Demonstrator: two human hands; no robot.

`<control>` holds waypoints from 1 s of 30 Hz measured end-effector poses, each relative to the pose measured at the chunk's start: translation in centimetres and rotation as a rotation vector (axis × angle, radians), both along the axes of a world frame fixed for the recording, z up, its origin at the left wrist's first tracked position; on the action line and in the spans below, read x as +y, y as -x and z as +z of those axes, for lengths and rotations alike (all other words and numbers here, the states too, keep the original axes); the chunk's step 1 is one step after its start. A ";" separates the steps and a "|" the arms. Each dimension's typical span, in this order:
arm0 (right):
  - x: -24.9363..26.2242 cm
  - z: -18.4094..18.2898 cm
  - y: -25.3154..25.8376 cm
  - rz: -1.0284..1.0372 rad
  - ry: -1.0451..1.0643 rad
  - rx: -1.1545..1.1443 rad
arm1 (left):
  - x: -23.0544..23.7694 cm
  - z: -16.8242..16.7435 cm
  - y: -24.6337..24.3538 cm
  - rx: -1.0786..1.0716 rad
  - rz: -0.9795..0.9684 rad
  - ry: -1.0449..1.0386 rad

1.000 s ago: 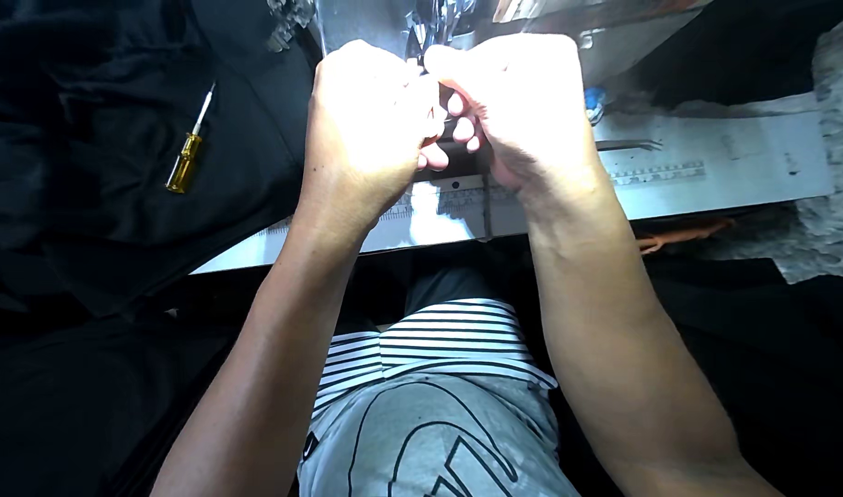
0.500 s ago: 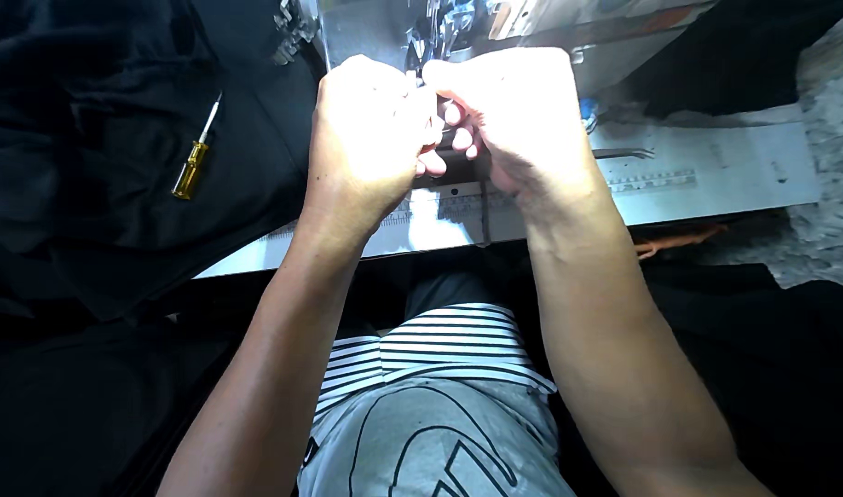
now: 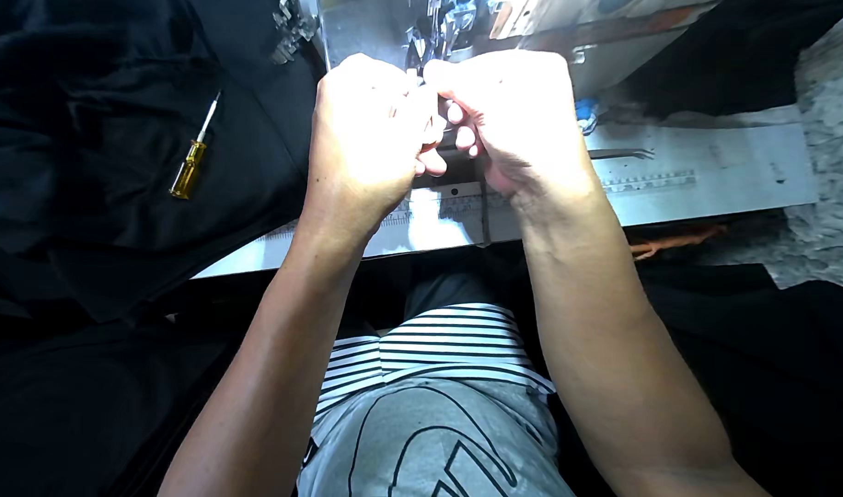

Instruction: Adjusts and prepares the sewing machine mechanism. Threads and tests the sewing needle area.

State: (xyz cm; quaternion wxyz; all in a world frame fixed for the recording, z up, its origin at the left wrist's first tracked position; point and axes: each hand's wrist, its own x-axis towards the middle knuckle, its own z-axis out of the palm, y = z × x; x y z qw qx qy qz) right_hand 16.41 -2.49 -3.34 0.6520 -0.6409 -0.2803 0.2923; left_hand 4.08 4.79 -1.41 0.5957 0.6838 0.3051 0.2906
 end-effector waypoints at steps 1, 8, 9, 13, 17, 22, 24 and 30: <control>0.0 0.0 0.0 0.000 -0.001 0.008 | 0.0 0.0 0.0 -0.003 0.001 0.001; 0.1 0.0 0.1 -0.002 -0.008 0.040 | 0.0 -0.2 0.1 -0.031 -0.008 0.022; 0.1 0.0 0.1 -0.006 -0.004 0.042 | 0.0 -0.2 0.1 -0.032 -0.008 0.022; 0.1 -0.1 0.1 -0.003 -0.012 0.044 | -0.1 -0.1 0.1 -0.030 0.002 0.029; 0.1 -0.2 0.1 -0.001 -0.017 0.040 | -0.1 -0.1 0.1 -0.029 0.002 0.033; 0.1 -0.1 0.1 -0.007 -0.009 0.042 | -0.1 -0.2 0.1 -0.038 -0.002 0.033; 0.0 0.0 0.1 -0.008 -0.004 0.036 | -0.1 -0.2 0.1 -0.043 -0.004 0.028; 0.1 0.0 0.2 -0.020 0.001 0.035 | -0.1 -0.4 0.1 -0.061 -0.010 0.014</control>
